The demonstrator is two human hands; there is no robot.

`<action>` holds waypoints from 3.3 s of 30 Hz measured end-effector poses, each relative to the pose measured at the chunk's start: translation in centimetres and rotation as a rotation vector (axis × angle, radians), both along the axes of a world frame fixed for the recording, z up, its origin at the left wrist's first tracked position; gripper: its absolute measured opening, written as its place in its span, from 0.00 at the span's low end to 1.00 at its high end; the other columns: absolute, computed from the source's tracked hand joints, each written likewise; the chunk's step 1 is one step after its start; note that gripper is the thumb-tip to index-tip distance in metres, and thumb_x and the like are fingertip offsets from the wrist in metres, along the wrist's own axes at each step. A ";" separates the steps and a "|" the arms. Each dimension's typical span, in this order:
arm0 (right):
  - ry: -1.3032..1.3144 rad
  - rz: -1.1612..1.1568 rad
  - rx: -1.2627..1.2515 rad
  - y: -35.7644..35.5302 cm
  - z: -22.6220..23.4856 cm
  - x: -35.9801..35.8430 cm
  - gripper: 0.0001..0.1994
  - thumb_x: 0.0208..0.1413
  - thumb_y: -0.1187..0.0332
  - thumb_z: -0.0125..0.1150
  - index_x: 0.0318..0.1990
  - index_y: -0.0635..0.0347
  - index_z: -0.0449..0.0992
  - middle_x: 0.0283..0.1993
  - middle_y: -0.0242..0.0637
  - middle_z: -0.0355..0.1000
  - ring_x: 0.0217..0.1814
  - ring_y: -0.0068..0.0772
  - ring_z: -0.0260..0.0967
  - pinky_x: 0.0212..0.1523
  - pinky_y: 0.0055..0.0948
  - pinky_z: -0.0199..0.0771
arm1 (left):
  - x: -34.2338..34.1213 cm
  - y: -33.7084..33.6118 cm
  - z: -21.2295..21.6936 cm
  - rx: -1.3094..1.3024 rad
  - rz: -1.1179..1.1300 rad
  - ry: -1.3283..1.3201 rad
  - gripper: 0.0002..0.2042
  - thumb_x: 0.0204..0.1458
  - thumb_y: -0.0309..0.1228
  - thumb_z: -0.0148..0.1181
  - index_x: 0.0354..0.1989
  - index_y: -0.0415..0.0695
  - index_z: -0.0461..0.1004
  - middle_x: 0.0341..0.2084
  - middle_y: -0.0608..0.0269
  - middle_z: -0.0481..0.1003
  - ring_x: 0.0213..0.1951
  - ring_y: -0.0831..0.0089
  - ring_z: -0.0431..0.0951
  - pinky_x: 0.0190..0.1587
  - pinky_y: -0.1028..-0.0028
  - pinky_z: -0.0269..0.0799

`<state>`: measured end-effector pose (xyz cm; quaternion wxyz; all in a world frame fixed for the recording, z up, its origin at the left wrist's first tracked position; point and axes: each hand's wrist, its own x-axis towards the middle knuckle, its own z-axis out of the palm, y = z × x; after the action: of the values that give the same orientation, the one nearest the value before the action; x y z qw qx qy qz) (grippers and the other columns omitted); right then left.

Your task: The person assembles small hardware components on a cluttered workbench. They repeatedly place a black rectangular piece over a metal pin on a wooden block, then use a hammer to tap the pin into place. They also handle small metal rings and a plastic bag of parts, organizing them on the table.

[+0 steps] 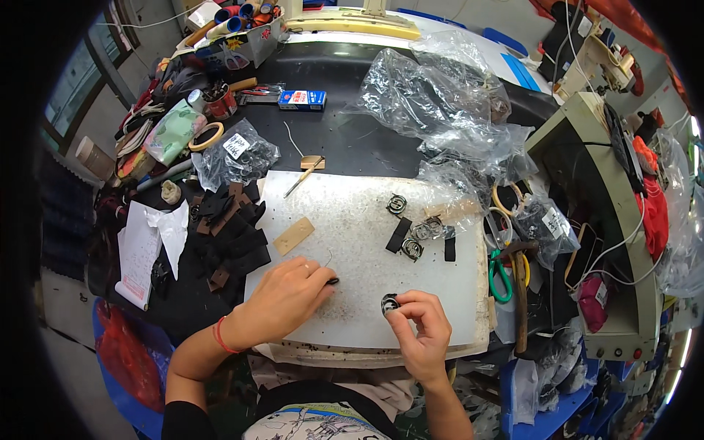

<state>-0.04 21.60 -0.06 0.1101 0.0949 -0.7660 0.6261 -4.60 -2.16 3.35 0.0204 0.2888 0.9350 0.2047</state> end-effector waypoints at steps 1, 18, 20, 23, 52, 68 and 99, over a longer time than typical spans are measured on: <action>-0.076 -0.002 -0.094 -0.3 0.2 0.1 0.04 0.53 0.81 0.62 0.35 0.67 0.73 0.46 0.40 0.68 0.33 0.25 0.71 0.37 0.23 0.74 | 0.0 -0.3 0.1 -0.079 -0.017 0.039 0.16 0.49 0.31 0.63 0.44 0.39 0.70 0.29 0.53 0.72 0.34 0.56 0.74 0.42 0.65 0.70; -0.416 0.139 -0.362 -3.3 2.3 -0.4 0.11 0.54 0.83 0.59 0.45 0.66 0.75 0.38 0.38 0.73 0.30 0.24 0.74 0.29 0.21 0.75 | 2.8 0.2 -1.3 1.415 0.548 -0.707 0.11 0.59 0.26 0.56 0.46 0.33 0.75 0.29 0.66 0.72 0.32 0.79 0.76 0.39 0.73 0.82; -0.367 0.194 -0.262 -4.7 3.0 -0.2 0.09 0.51 0.82 0.63 0.41 0.65 0.78 0.37 0.36 0.73 0.31 0.22 0.73 0.29 0.19 0.74 | 3.5 0.6 -1.6 1.407 0.527 -0.738 0.11 0.61 0.28 0.53 0.46 0.33 0.75 0.34 0.62 0.75 0.35 0.77 0.77 0.42 0.73 0.81; -0.221 0.237 -0.098 -5.7 2.5 0.0 0.11 0.48 0.81 0.68 0.40 0.65 0.78 0.37 0.39 0.73 0.32 0.22 0.73 0.32 0.20 0.75 | 4.5 1.4 -0.7 1.402 0.541 -0.717 0.12 0.62 0.29 0.53 0.46 0.32 0.75 0.37 0.58 0.77 0.37 0.78 0.77 0.43 0.76 0.79; -0.256 0.119 -0.259 -5.7 3.7 0.0 0.17 0.51 0.80 0.66 0.43 0.61 0.63 0.34 0.33 0.68 0.29 0.16 0.66 0.30 0.17 0.70 | 5.2 2.2 -1.7 1.798 0.218 -0.668 0.10 0.58 0.19 0.54 0.48 0.36 0.73 0.45 0.56 0.75 0.50 0.72 0.74 0.53 0.71 0.71; -0.107 0.177 0.107 -5.7 3.3 0.8 0.08 0.53 0.83 0.61 0.40 0.66 0.72 0.39 0.36 0.68 0.35 0.22 0.71 0.36 0.20 0.76 | 5.8 1.9 -2.1 1.422 0.384 -0.703 0.13 0.60 0.24 0.55 0.50 0.32 0.72 0.41 0.59 0.78 0.43 0.79 0.75 0.48 0.78 0.72; -0.428 0.328 -0.223 -5.9 2.3 -0.7 0.10 0.53 0.77 0.64 0.42 0.66 0.72 0.40 0.32 0.70 0.43 0.19 0.65 0.44 0.22 0.67 | 5.9 -0.4 -2.6 1.327 0.302 -0.617 0.15 0.51 0.23 0.65 0.47 0.36 0.75 0.42 0.57 0.77 0.46 0.70 0.78 0.51 0.71 0.73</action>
<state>-0.72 15.72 2.24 -0.1472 0.0707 -0.6728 0.7215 1.27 -2.59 0.74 0.0750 0.0385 0.5964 0.7982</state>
